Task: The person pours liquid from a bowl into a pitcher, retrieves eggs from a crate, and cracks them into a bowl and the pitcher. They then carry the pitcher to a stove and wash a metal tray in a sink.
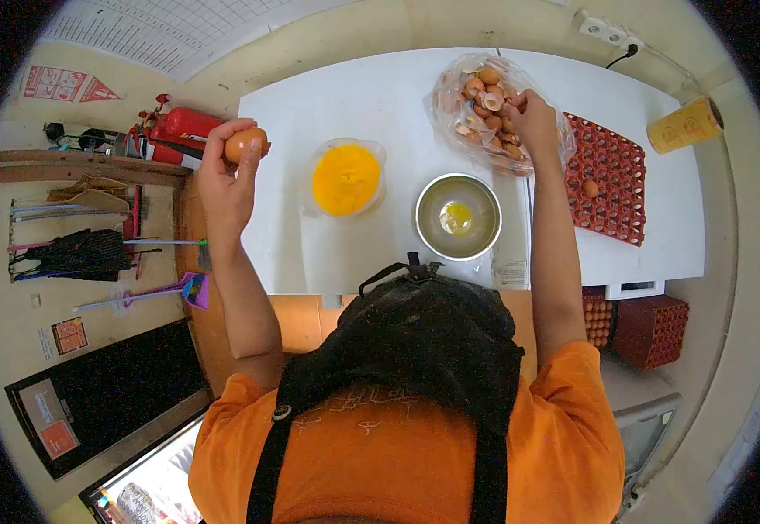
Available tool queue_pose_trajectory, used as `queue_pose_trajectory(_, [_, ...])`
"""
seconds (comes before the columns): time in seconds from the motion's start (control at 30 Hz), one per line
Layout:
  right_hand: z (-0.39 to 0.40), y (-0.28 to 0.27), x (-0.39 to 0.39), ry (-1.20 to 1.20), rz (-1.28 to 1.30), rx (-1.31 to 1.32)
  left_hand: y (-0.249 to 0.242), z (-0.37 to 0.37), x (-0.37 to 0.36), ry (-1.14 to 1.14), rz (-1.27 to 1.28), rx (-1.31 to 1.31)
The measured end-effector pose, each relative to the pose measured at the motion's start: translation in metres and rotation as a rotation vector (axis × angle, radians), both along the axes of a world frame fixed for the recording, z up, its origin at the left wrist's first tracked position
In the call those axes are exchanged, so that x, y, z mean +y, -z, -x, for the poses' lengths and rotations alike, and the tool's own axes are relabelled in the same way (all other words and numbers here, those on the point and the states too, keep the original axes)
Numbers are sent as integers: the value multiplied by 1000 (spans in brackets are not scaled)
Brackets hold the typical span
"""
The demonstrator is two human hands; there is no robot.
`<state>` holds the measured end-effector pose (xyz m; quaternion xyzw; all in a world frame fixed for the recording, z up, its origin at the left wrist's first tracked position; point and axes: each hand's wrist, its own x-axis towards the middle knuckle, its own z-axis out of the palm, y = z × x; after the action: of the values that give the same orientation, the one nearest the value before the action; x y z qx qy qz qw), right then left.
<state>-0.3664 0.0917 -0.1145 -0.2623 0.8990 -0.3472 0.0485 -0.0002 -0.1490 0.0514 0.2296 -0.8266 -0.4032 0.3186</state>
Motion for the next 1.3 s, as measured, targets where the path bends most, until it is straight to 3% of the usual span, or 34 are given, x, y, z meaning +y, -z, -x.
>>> queue_pose_trajectory(0.07, [13,31,1,-24,25,28,30,1,-3,-38,-91,166])
queue_pose_trajectory(0.17, [24,65,5,-178,-23,216,69,-3,-7,-99,-121,11])
queue_pose_trajectory(0.2, [23,58,4,-175,-20,219,73,-5,-4,-79,-357,125])
queue_pose_trajectory(0.27, [14,49,4,-149,-274,159,79,-12,1,-108,-436,181])
queue_pose_trajectory(0.33, [23,62,5,-140,-286,167,88,-15,4,-145,-516,237])
queue_pose_trajectory(0.4, [22,61,7,-137,-294,177,110,-18,2,-178,-649,132])
queue_pose_trajectory(0.43, [10,41,10,-126,-213,175,109,-21,2,-179,-642,133])
queue_pose_trajectory(0.5, [-5,31,24,-106,-127,167,103,-26,5,-234,-1176,494])
queue_pose_trajectory(0.57, [-13,41,39,-122,269,26,106,-26,11,-318,-1231,544])
queue_pose_trajectory(0.7, [-64,55,74,-1,435,-112,125,-33,17,-236,-1373,470])
queue_pose_trajectory(0.8, [-102,63,116,176,834,-541,129,-8,46,-28,-1399,445])
queue_pose_trajectory(0.9, [-143,65,163,376,1047,-754,111,49,99,-27,-1257,285])
queue_pose_trajectory(0.97, [-164,71,194,468,1070,-806,106,92,132,11,-1029,71])
queue_pose_trajectory(1.07, [-185,83,246,598,1115,-930,127,172,154,102,-704,-21])
queue_pose_trajectory(1.13, [-203,89,280,700,1135,-948,193,229,124,163,-144,-32])
queue_pose_trajectory(1.17, [-216,100,301,759,1125,-956,189,245,136,142,119,-75])
queue_pose_trajectory(1.23, [-242,122,346,858,1147,-936,165,249,175,131,24,-78])
queue_pose_trajectory(1.3, [-276,120,380,1025,1213,-879,164,251,202,114,-49,108])
